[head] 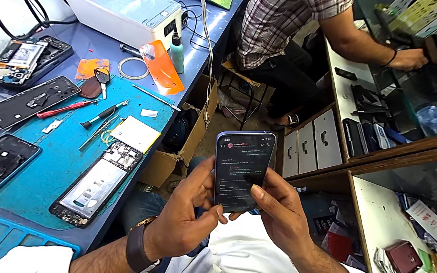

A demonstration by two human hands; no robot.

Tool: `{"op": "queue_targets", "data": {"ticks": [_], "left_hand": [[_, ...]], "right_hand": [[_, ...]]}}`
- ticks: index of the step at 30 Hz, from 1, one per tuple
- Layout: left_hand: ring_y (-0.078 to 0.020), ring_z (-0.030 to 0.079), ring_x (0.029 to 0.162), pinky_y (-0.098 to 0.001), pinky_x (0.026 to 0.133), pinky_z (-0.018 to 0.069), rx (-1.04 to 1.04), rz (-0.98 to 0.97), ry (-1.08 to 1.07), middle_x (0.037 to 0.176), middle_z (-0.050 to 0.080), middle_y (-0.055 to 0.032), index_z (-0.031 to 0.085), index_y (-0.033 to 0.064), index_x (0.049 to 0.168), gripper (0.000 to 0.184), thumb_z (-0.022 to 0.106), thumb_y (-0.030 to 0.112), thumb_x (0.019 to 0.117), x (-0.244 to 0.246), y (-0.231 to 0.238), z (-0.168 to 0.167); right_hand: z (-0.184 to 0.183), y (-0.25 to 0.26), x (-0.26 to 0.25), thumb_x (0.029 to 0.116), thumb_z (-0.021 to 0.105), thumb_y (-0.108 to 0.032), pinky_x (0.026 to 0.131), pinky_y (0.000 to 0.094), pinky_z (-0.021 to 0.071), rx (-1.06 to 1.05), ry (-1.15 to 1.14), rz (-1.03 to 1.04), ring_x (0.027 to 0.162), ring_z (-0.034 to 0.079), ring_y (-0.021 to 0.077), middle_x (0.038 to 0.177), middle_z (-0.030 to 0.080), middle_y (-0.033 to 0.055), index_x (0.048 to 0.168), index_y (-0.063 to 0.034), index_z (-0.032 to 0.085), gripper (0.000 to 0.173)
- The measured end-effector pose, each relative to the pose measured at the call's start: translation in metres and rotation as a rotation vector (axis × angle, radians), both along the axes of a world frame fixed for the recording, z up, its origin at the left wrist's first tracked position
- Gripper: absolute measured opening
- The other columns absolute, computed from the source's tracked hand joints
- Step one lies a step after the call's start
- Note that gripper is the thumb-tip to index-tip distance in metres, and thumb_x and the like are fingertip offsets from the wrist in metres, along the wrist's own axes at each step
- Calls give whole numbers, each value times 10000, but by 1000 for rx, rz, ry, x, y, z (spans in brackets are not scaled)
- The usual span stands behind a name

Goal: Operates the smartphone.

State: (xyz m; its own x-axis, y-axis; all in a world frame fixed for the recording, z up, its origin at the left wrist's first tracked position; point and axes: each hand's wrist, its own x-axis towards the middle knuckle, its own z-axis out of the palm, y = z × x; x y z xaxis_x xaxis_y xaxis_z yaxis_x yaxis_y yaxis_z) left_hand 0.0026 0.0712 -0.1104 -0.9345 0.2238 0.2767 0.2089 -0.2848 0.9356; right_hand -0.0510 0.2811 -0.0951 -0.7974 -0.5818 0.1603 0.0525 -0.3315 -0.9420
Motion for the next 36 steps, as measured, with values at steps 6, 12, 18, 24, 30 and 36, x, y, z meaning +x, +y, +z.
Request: {"op": "queue_targets", "data": {"ticks": [6, 12, 18, 24, 30, 36], "left_hand": [[-301, 733, 949, -400, 712, 659, 3, 6, 3, 1260, 651, -149, 275, 171, 1574, 756, 514, -51, 893, 0, 0, 0], [-286, 735, 945, -390, 723, 656, -9, 3, -1, 1240, 662, -144, 272, 168, 1572, 752, 513, -46, 893, 0, 0, 0], [-275, 733, 937, -381, 724, 654, -13, -3, -2, 1233, 661, -143, 277, 160, 1569, 749, 513, -51, 891, 0, 1, 0], [-271, 735, 929, -373, 723, 654, -15, 3, 8, 1221, 667, -139, 281, 162, 1572, 746, 520, -47, 897, 1, 1, -1], [-281, 733, 938, -386, 712, 657, -7, -8, -2, 1256, 651, -139, 274, 166, 1573, 756, 514, -54, 891, 0, 1, 0], [-280, 732, 940, -380, 716, 656, -3, -11, -2, 1257, 649, -140, 270, 163, 1574, 758, 517, -55, 891, 0, 1, 0]], "right_hand": [[1, -1, 0, 1078, 513, -224, 732, 401, 655, 16, -1, -8, 902, 735, 234, 1088, 683, 174, 1319, -44, 601, 314], [-1, -2, 2, 1012, 612, -90, 723, 391, 658, 20, -6, -23, 879, 744, 230, 1069, 699, 167, 1302, -58, 608, 292], [-2, -1, 3, 998, 640, -82, 730, 385, 659, 30, 5, -28, 884, 747, 229, 1078, 702, 162, 1310, -62, 598, 315], [-3, 1, 4, 1009, 642, -142, 749, 384, 657, 4, -10, -6, 903, 745, 224, 1093, 701, 158, 1319, -67, 596, 321], [-3, 1, 3, 1036, 601, -195, 745, 390, 655, -4, -14, 5, 920, 739, 225, 1099, 694, 164, 1329, -65, 594, 321], [-4, 2, 2, 1043, 587, -200, 743, 391, 654, -3, -12, 4, 918, 738, 225, 1095, 693, 165, 1318, -56, 601, 311]]}}
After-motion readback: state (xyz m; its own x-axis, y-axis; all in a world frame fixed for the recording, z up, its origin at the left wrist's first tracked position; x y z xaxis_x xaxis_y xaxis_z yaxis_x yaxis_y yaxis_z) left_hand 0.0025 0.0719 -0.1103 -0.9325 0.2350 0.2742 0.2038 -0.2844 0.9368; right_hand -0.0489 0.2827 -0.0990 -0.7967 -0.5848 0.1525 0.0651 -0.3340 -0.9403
